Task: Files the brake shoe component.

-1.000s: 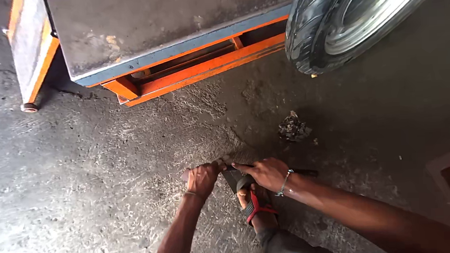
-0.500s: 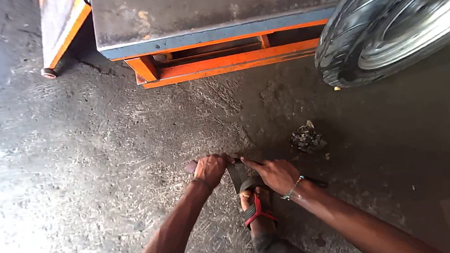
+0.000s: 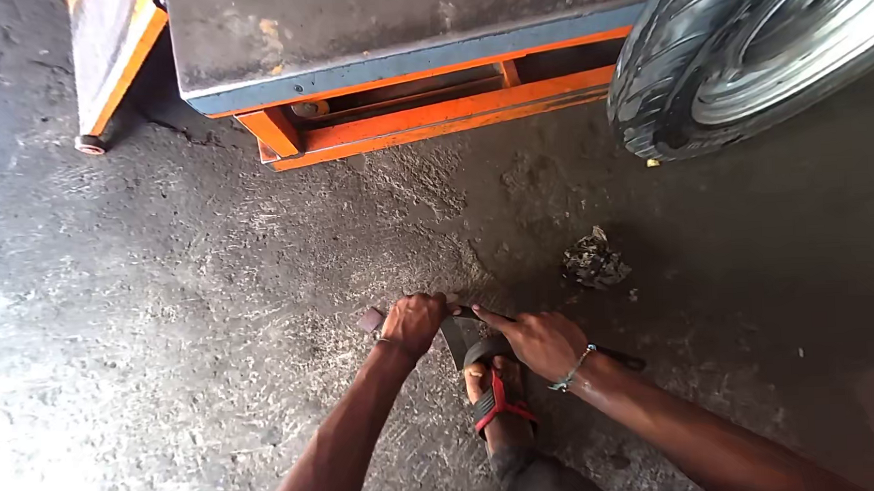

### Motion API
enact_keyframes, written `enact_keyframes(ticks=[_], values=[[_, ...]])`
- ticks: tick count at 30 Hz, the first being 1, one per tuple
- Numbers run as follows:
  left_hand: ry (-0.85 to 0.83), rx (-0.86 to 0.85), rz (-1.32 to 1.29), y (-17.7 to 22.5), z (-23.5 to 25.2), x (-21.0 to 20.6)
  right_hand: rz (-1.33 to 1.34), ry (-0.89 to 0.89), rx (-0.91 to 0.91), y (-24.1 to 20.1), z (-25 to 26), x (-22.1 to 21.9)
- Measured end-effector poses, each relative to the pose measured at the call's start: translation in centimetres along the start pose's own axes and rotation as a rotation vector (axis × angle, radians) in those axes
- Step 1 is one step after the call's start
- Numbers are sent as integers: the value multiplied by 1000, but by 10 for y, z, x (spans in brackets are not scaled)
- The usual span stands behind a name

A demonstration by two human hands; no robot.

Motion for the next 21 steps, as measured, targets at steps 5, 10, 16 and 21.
enact_keyframes(ticks=[5,10,16,21], values=[[23,-12,-7,5,-3,-4,9,-80,-26,4,-4,-2],[3,23,-20,4,-1,-5,20,-55,-41,4,-5,-2],[-46,61,5,-2,5,8,25,-175,-111,-8,6,10],[-38,47,-35,0,-5,-2,38,-74,-36,-5,-5,4]])
Point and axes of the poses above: each hand's wrist, its own z-axis towards the middle knuckle, its own x-axis out of the back of the hand, y = z × x, the point moved 8 cm from there along z, towards the middle knuckle, and after that the axes turned 11 degrees about -x, right-handed, at the moved point
